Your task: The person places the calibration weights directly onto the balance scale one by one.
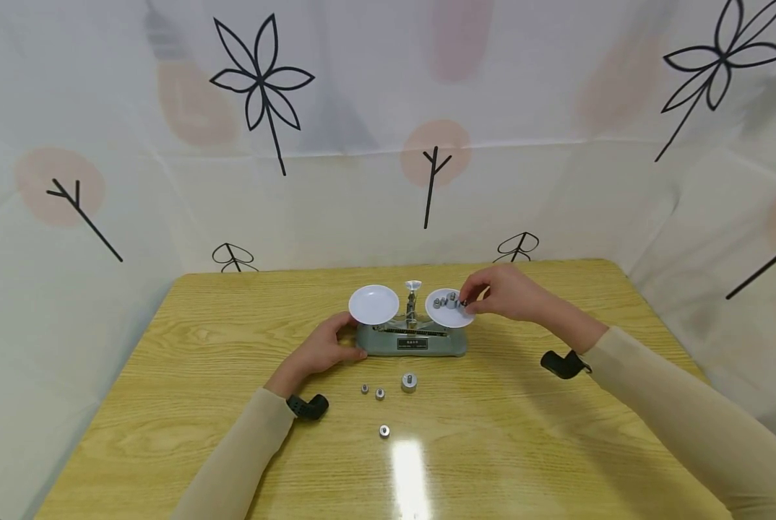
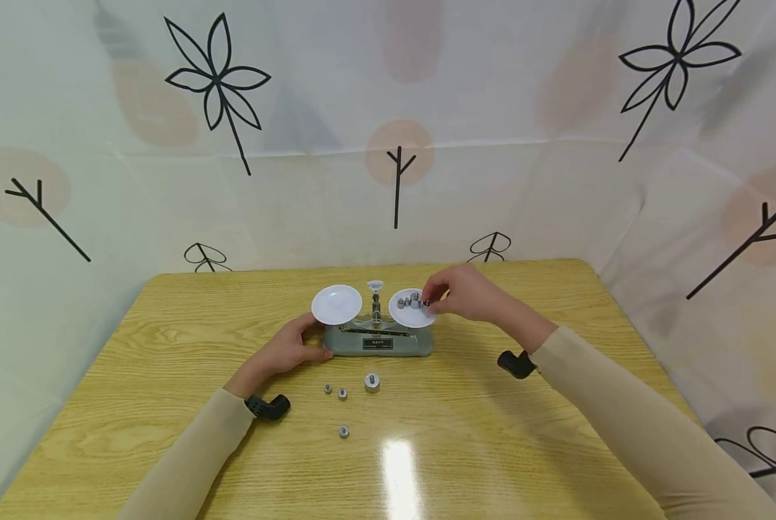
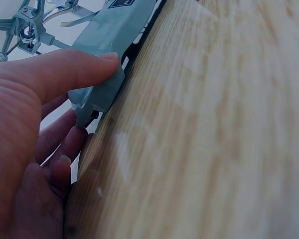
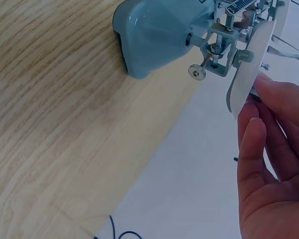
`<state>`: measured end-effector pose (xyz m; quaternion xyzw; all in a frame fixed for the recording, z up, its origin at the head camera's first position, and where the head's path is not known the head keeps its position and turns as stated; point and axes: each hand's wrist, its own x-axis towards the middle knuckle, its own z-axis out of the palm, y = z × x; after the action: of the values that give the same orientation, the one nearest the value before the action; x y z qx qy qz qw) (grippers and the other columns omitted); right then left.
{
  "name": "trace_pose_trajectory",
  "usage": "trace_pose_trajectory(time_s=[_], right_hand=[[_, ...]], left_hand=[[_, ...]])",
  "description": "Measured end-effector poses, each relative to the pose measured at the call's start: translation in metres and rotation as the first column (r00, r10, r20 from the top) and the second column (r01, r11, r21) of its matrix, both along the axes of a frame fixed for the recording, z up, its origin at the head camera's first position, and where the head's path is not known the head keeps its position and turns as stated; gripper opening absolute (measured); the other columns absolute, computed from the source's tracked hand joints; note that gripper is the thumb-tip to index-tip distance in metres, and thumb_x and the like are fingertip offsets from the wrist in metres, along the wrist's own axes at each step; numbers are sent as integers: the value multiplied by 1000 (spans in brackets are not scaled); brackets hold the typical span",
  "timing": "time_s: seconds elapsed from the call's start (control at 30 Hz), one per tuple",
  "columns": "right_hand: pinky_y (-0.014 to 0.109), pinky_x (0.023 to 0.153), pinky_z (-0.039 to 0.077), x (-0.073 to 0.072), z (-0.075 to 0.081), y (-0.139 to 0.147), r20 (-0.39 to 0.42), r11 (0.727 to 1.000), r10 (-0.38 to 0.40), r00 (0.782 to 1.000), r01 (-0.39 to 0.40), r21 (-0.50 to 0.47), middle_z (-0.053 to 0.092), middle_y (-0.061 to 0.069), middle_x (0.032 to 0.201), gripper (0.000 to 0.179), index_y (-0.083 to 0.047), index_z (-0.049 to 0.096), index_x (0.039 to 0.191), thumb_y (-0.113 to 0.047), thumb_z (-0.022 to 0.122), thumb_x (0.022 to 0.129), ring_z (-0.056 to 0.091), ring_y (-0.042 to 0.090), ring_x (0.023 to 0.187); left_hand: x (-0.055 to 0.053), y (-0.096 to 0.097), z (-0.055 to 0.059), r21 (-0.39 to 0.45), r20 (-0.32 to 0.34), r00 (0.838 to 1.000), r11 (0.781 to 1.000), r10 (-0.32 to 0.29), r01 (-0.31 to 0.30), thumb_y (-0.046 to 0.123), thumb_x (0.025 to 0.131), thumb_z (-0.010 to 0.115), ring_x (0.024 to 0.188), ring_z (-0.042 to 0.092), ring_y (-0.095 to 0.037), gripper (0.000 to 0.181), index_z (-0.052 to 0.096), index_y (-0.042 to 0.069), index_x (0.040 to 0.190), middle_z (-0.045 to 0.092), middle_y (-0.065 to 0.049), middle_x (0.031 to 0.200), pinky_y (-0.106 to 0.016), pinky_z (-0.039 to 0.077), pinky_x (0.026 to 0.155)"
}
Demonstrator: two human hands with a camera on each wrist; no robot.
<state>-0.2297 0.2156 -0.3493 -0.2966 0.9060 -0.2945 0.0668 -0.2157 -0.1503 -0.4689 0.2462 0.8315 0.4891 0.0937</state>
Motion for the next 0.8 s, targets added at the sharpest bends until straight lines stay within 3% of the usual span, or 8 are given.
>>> trace_pose_trajectory(time_s=[0.3, 0.8], right_hand=[[33, 66, 52, 1, 0, -2, 10, 1000, -14, 1000, 14, -2, 71, -1, 89, 13, -10, 76, 91, -6, 82, 81, 64, 16, 81], [34, 68, 53, -1, 2, 1, 11, 999, -50, 999, 50, -1, 71, 0, 94, 10, -10, 76, 94, -7, 79, 86, 64, 17, 84]], left_hand=[[0, 0, -1, 26, 7, 1000, 1000, -4, 4, 8, 81, 83, 124, 50, -30, 56, 58, 3, 130, 58, -12, 127, -51, 38, 106], [-2, 0, -2, 4, 12, 1000, 1000, 1, -1, 8, 80, 83, 123, 50, -25, 55, 59, 6, 129, 59, -7, 126, -46, 38, 107]])
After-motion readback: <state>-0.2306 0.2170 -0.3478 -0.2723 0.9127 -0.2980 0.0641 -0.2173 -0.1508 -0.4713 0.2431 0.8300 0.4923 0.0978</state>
